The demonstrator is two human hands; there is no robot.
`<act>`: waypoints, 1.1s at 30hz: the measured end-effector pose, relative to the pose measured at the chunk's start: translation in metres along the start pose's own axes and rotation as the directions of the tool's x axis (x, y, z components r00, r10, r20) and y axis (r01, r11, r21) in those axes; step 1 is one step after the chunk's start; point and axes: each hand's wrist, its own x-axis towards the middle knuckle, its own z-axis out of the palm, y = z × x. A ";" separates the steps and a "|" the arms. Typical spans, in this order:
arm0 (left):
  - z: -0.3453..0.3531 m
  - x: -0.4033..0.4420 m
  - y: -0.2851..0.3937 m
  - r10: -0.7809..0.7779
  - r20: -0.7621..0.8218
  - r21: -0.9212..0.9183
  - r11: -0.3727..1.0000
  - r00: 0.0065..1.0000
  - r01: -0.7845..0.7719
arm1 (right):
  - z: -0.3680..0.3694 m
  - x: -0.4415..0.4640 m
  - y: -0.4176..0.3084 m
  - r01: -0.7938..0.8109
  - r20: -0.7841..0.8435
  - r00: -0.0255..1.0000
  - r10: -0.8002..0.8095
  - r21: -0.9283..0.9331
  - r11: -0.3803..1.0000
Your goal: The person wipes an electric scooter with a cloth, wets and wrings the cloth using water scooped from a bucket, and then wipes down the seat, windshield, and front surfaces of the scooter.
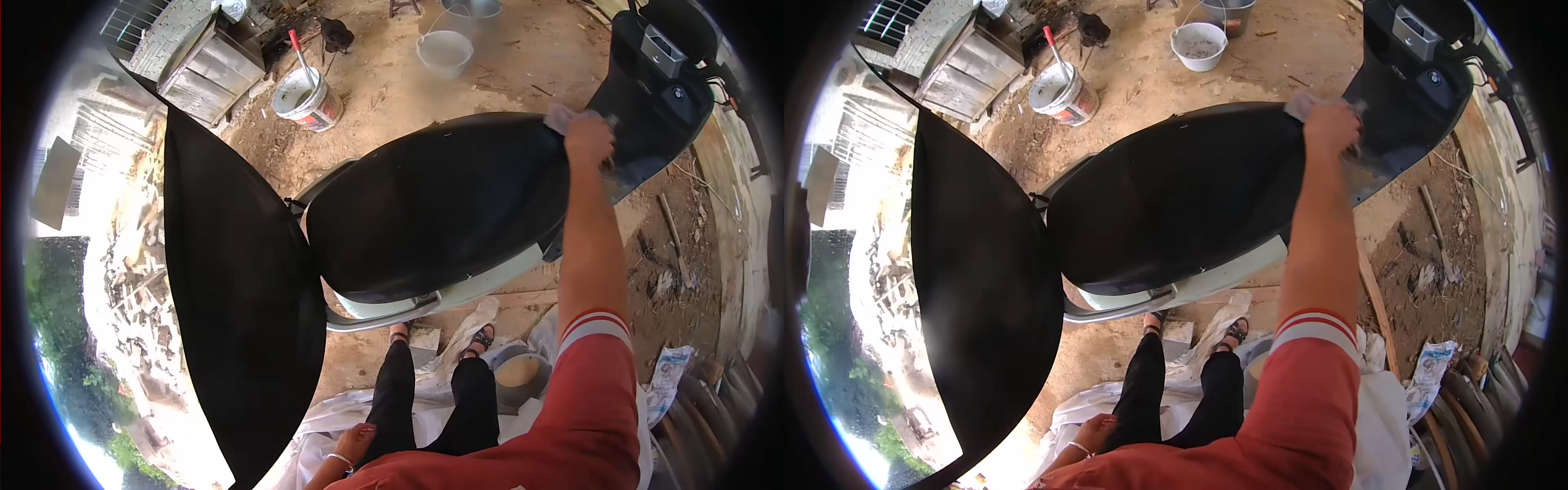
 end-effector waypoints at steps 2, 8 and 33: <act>-0.001 -0.002 -0.016 -0.094 0.078 0.142 0.986 0.992 0.083 | -0.007 0.021 0.075 -0.169 0.029 0.985 0.167 0.076 0.983; -0.004 0.021 0.032 0.083 -0.020 0.231 0.970 0.996 -0.076 | -0.052 -0.183 0.070 0.621 -0.207 0.660 -0.722 0.691 0.370; 0.037 0.243 0.456 0.926 0.295 0.836 -0.131 0.235 -0.532 | -0.001 -0.269 0.131 -0.379 0.339 0.914 0.223 0.909 0.172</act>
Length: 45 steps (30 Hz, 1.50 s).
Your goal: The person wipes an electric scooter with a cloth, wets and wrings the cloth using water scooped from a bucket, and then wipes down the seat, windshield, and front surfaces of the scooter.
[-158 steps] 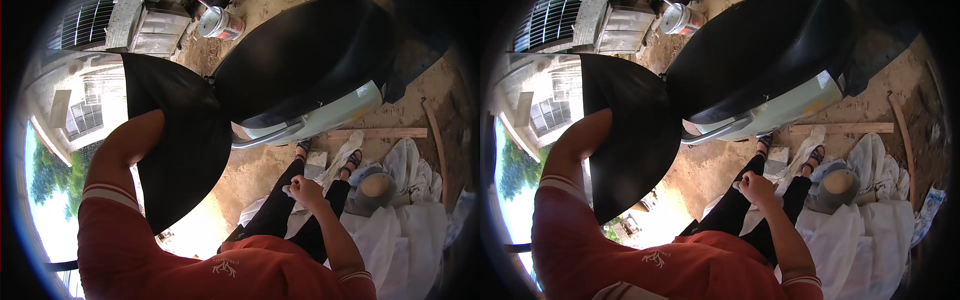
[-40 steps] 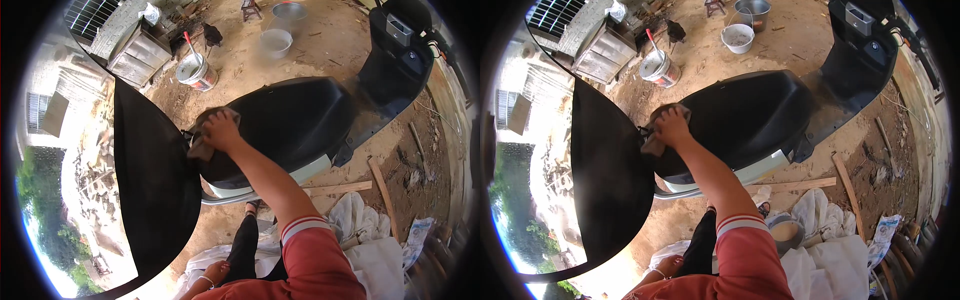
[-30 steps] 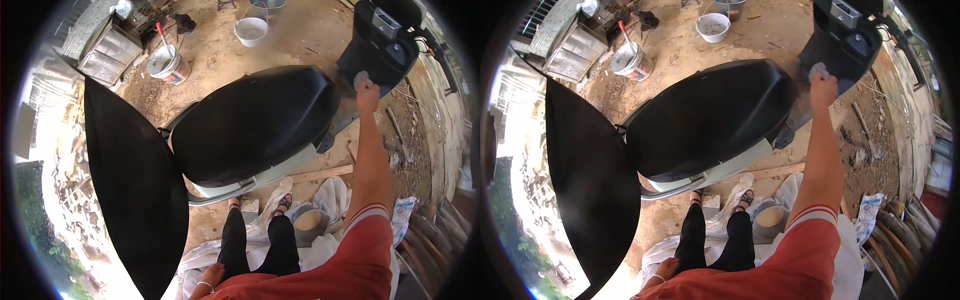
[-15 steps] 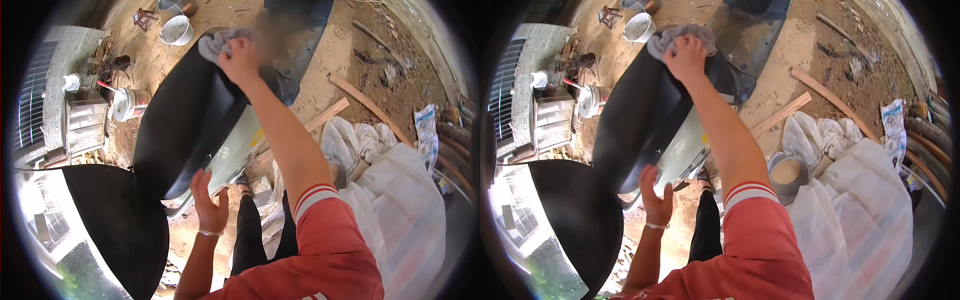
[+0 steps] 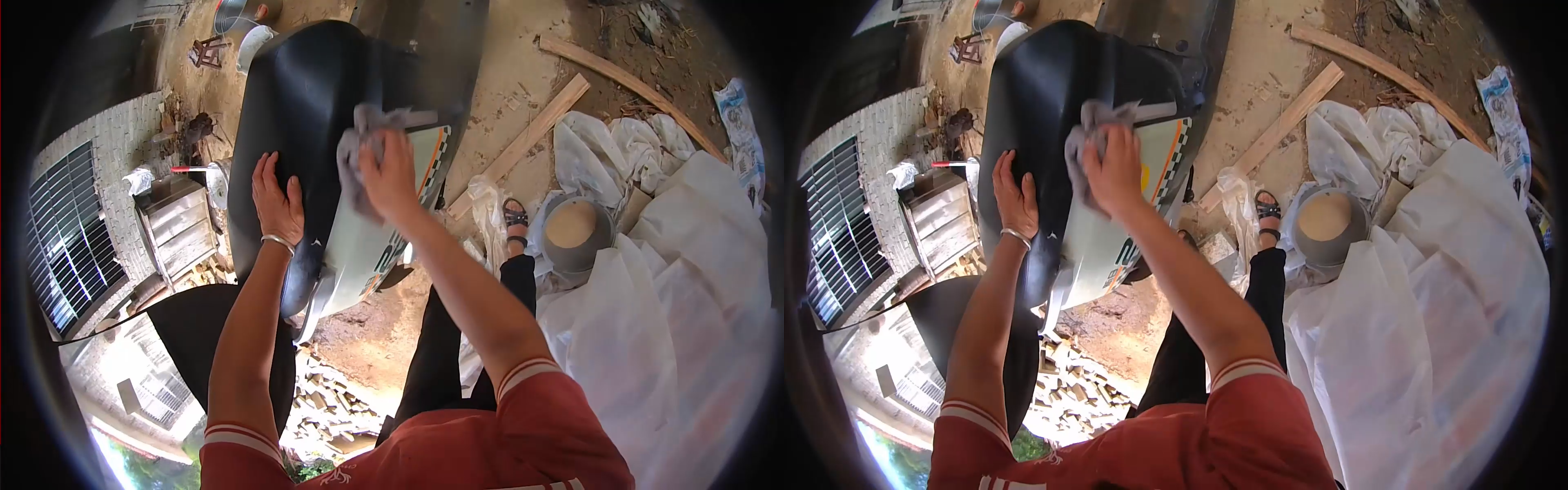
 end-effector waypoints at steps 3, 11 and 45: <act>0.001 0.000 -0.002 0.027 0.002 0.049 0.998 1.000 -0.027 | 0.024 0.055 0.024 0.169 0.098 0.984 -0.147 -0.286 0.943; 0.002 0.000 0.000 0.044 -0.019 0.060 0.997 0.999 -0.043 | 0.013 -0.138 -0.007 0.318 0.435 0.887 -0.155 -0.331 0.889; 0.003 0.005 0.008 0.019 0.085 0.017 1.000 0.996 -0.020 | -0.001 0.199 0.174 -0.204 0.362 0.857 0.368 -0.417 0.886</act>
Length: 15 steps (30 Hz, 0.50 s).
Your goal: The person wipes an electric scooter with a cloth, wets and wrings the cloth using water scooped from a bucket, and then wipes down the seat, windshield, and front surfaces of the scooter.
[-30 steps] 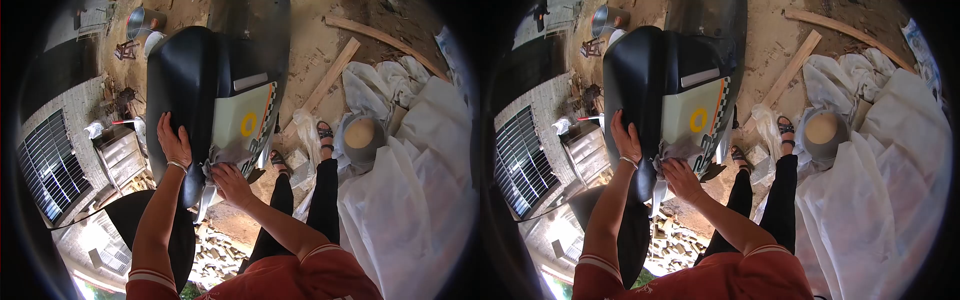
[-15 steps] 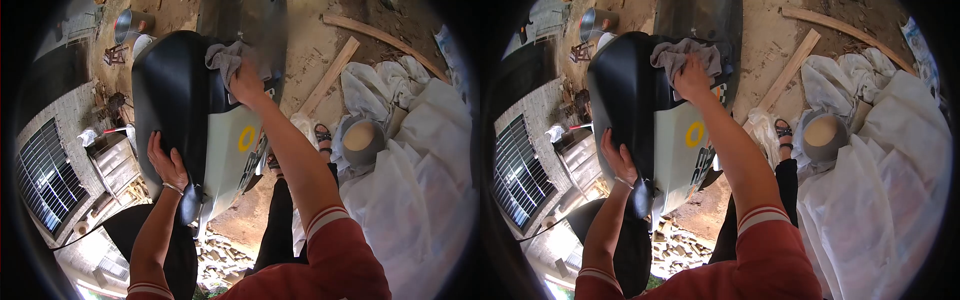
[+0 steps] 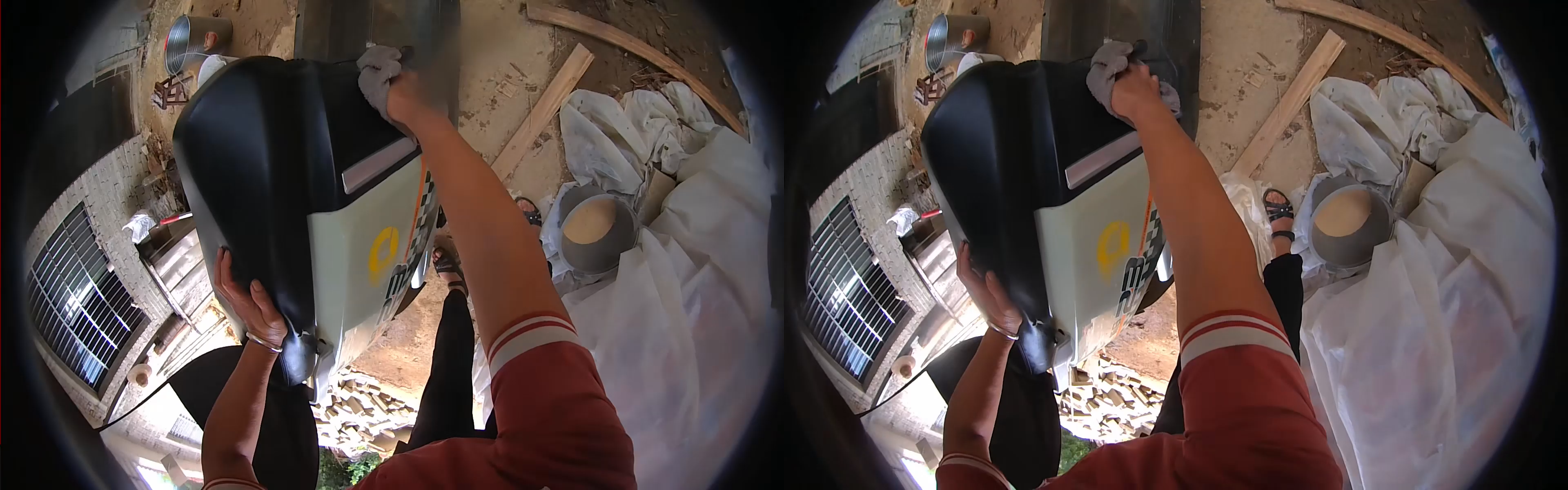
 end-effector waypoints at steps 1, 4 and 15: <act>0.000 -0.001 -0.002 -0.017 0.029 0.012 1.000 0.999 0.017 | -0.004 -0.006 -0.003 0.016 -0.010 1.000 -0.016 0.002 1.000; 0.003 -0.002 -0.005 0.001 0.000 -0.042 0.999 1.000 -0.001 | 0.009 -0.055 0.008 -0.013 -0.087 0.996 0.031 0.192 0.981; 0.003 -0.001 -0.003 0.063 -0.010 0.011 0.998 0.998 -0.062 | 0.176 -0.381 -0.038 -0.029 -0.095 0.986 0.137 0.709 0.705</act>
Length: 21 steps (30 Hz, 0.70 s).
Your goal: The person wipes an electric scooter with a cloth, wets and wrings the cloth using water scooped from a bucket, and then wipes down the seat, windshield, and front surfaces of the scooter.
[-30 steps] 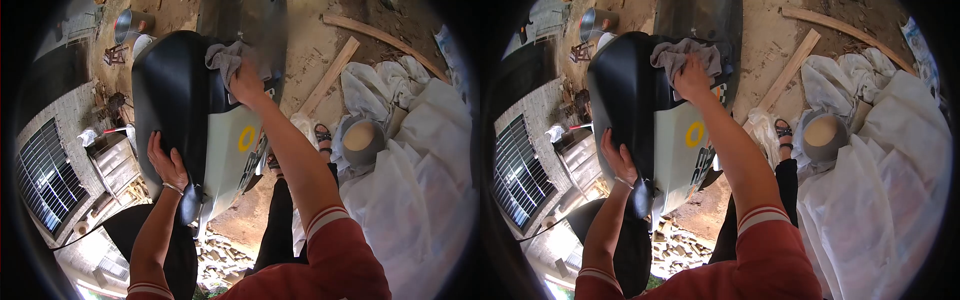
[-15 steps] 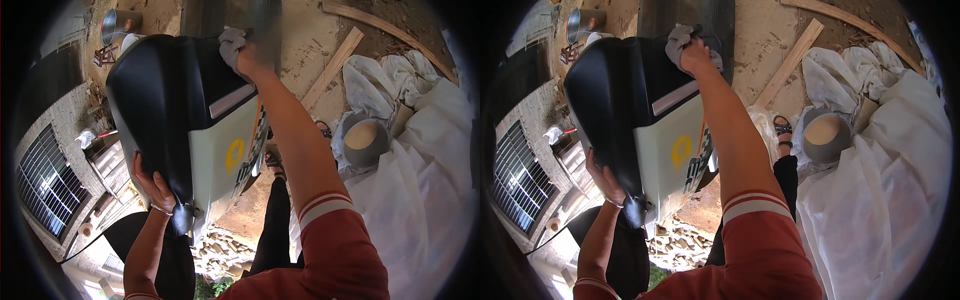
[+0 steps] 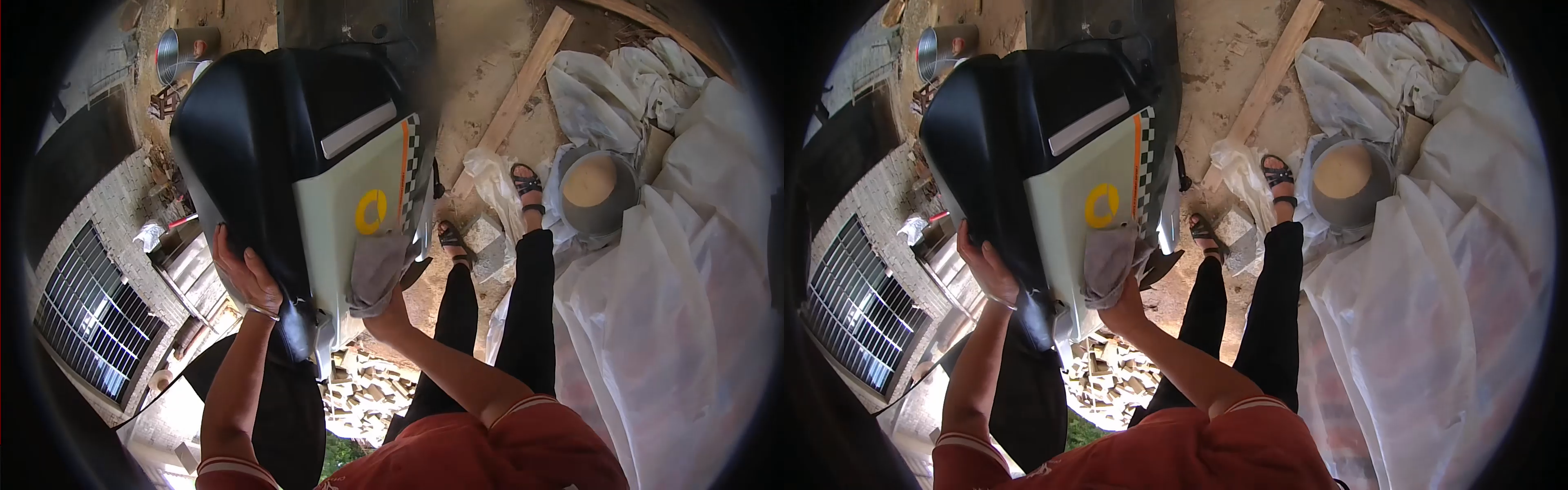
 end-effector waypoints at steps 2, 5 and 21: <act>-0.003 -0.002 0.003 -0.002 0.006 -0.016 1.000 1.000 0.002 | 0.004 -0.062 0.012 -0.393 0.320 0.916 0.244 0.585 0.710; 0.001 -0.004 -0.005 -0.011 -0.026 -0.031 0.999 1.000 0.010 | -0.023 -0.020 0.006 0.157 0.182 0.974 -0.134 -0.117 0.981; 0.004 -0.006 -0.017 0.016 -0.083 -0.034 0.999 0.996 -0.019 | 0.035 -0.005 0.005 0.491 0.086 0.850 -0.519 -0.484 0.724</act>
